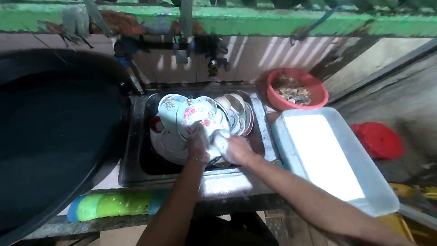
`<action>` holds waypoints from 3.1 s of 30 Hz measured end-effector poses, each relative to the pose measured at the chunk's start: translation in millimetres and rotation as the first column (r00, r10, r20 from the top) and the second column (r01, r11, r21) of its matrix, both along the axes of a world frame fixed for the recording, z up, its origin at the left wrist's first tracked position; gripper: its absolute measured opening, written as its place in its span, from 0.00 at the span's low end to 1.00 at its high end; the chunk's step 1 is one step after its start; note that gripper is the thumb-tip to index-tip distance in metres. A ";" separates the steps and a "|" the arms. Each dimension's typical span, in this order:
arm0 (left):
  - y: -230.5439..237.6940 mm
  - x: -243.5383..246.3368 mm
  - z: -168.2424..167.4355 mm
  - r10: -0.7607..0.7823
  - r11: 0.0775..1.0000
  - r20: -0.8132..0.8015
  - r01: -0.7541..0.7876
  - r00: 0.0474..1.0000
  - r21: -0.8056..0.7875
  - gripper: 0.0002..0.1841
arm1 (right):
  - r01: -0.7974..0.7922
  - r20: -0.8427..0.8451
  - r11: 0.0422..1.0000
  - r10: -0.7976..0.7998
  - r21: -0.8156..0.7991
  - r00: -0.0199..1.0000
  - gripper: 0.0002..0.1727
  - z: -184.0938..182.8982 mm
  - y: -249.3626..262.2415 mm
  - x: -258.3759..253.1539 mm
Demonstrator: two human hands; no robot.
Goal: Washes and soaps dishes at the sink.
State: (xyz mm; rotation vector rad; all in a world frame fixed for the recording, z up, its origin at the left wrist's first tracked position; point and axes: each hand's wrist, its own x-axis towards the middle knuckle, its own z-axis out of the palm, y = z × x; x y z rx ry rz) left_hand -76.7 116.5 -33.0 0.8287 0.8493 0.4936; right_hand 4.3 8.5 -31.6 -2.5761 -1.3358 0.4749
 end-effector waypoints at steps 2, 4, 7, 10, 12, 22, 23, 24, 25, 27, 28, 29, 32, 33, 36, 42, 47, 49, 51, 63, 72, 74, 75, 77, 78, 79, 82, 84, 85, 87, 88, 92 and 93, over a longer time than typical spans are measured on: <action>-9.4 -2.9 -3.1 -0.028 0.999 -0.036 0.029 0.999 0.033 0.19 | 0.074 0.019 0.995 -0.073 -0.066 0.997 0.28 -3.4 -0.6 17.8; -20.1 3.2 -11.0 -0.039 0.998 -0.042 0.041 0.998 0.049 0.18 | 0.156 -0.067 0.987 -0.159 -0.047 0.985 0.31 5.8 13.4 10.5; -7.1 7.3 -28.0 0.004 0.980 -0.146 0.026 0.989 0.199 0.19 | 0.160 -0.217 0.982 -0.136 0.098 0.967 0.26 -5.6 16.5 -12.8; 39.6 -1.6 -30.8 0.043 0.815 -0.385 0.190 0.922 0.547 0.19 | 0.168 -0.256 0.986 -0.162 0.000 0.953 0.25 -1.4 -9.0 -13.6; 79.6 -6.2 -25.3 0.050 0.650 -0.650 0.469 0.759 0.598 0.23 | 0.382 -0.304 0.923 -0.351 0.048 0.886 0.26 12.5 -41.3 2.4; -51.1 48.4 -63.0 -0.436 0.118 -0.793 0.901 0.426 0.419 0.18 | 0.800 -0.174 0.583 -0.781 0.142 0.600 0.28 23.3 -216.0 144.4; -72.3 61.1 -81.5 -0.440 -0.052 -0.879 0.973 0.181 0.227 0.21 | 0.784 -0.098 0.610 -0.779 0.116 0.620 0.28 13.4 -226.0 154.7; -89.1 70.8 -93.2 -0.398 -0.150 -0.917 0.988 -0.017 0.047 0.22 | 0.775 -0.038 0.628 -0.774 0.078 0.631 0.29 2.7 -235.2 163.2; -100.4 76.5 -104.2 -0.352 -0.171 -0.925 0.981 -0.145 -0.089 0.22 | 0.778 0.004 0.628 -0.778 0.034 0.628 0.30 -7.9 -242.5 168.6; -111.1 78.8 -131.0 -0.275 -0.114 -0.932 0.970 -0.238 -0.214 0.23 | 0.811 0.087 0.574 -0.808 -0.112 0.583 0.37 -20.6 -247.7 166.4; -113.1 78.8 -139.8 -0.254 -0.085 -0.938 0.971 -0.238 -0.223 0.22 | 0.824 0.119 0.540 -0.819 -0.173 0.562 0.39 -24.0 -247.1 162.1; -114.1 79.8 -142.6 -0.243 -0.064 -0.943 0.974 -0.225 -0.216 0.22 | 0.827 0.128 0.515 -0.826 -0.224 0.549 0.37 -26.9 -246.2 157.6; -114.9 79.0 -134.3 -0.217 -0.057 -0.951 0.975 -0.220 -0.213 0.21 | 0.795 -0.007 0.539 -0.829 -0.278 0.559 0.28 -33.2 -247.0 139.6; -112.6 77.1 -129.1 -0.225 -0.062 -0.954 0.980 -0.198 -0.189 0.19 | 0.803 -0.149 0.545 -0.838 -0.240 0.524 0.25 -29.4 -246.0 135.2; -94.5 64.9 -104.7 -0.335 -0.002 -0.941 0.999 -0.036 -0.038 0.19 | 0.903 -0.582 0.429 -0.740 -0.022 0.337 0.22 -2.1 -232.5 122.3; -75.6 39.4 -46.8 -0.531 0.491 -0.572 0.777 0.625 0.394 0.21 | 0.712 -0.557 0.655 -0.503 0.253 0.661 0.18 58.5 -123.4 62.5; -86.1 35.9 -7.9 -0.439 0.750 -0.160 0.459 0.884 0.476 0.17 | 0.571 -0.239 0.810 -0.533 0.134 0.812 0.22 52.2 -50.9 48.4; -78.4 29.9 -1.7 -0.433 0.732 -0.195 0.469 0.880 0.494 0.19 | 0.671 -0.257 0.730 -0.629 0.130 0.734 0.24 41.1 -44.7 64.4; -67.1 30.9 2.0 -0.416 0.661 -0.287 0.504 0.863 0.556 0.19 | 0.643 -0.221 0.747 -0.607 0.169 0.763 0.24 48.9 -31.6 47.5; -52.8 7.2 3.1 -0.407 0.815 -0.093 0.407 0.909 0.412 0.20 | 0.627 -0.243 0.740 -0.580 0.243 0.778 0.25 64.1 -13.5 27.8; -64.9 23.2 16.1 -0.110 0.986 0.001 0.109 0.994 0.127 0.14 | 0.676 -0.162 0.687 -0.659 0.265 0.734 0.37 51.7 -5.0 -8.9; -62.4 18.6 17.7 -0.127 0.985 0.000 0.126 0.992 0.114 0.13 | 0.739 -0.224 0.642 -0.705 0.202 0.673 0.39 48.0 -9.2 6.5; -61.7 16.3 17.9 -0.132 0.985 0.015 0.130 0.991 0.110 0.14 | 0.776 -0.248 0.604 -0.736 0.180 0.630 0.40 43.4 -12.1 17.7; -62.0 19.5 19.2 -0.107 0.991 0.018 0.105 0.994 0.081 0.14 | 0.788 -0.236 0.589 -0.752 0.179 0.616 0.40 45.3 -9.2 17.8; -61.9 21.7 19.5 -0.096 0.993 -0.006 0.096 0.995 0.061 0.13 | 0.755 -0.192 0.631 -0.730 0.177 0.656 0.38 50.4 -4.3 4.1; -61.4 22.1 18.5 -0.101 0.994 -0.014 0.102 0.995 0.045 0.13 | 0.714 -0.135 0.677 -0.702 0.178 0.699 0.37 53.6 -0.4 -9.5; -54.8 13.2 15.9 -0.116 0.992 -0.019 0.117 0.993 0.048 0.14 | 0.741 -0.242 0.633 -0.701 0.223 0.671 0.37 41.7 -8.4 3.9; -48.0 7.1 15.4 -0.111 0.994 0.076 0.110 0.991 0.028 0.15 | 0.812 -0.545 0.517 -0.613 0.270 0.571 0.36 25.0 -25.4 39.0; -45.7 6.2 13.6 -0.099 0.995 0.102 0.097 0.990 0.025 0.14 | 0.824 -0.733 0.515 -0.463 0.234 0.498 0.35 22.7 -36.0 49.9; -40.3 11.4 5.0 -0.113 0.991 0.087 0.106 0.990 0.083 0.15 | 0.795 -0.926 0.576 -0.161 0.192 0.341 0.32 27.5 -50.1 52.4; -37.5 15.5 -2.7 -0.169 0.977 0.058 0.159 0.984 0.140 0.19 | 0.788 -0.951 0.582 -0.080 0.199 0.299 0.31 32.1 -51.8 48.7; -29.4 26.3 -4.0 -0.497 0.866 0.068 0.490 0.865 0.094 0.33 | 0.516 -0.595 0.781 -0.240 0.352 0.768 0.25 44.2 -34.4 22.4; -23.9 25.9 3.6 -0.522 0.851 0.162 0.525 0.837 0.028 0.35 | 0.362 -0.416 0.856 -0.196 0.369 0.888 0.25 44.6 -30.5 10.9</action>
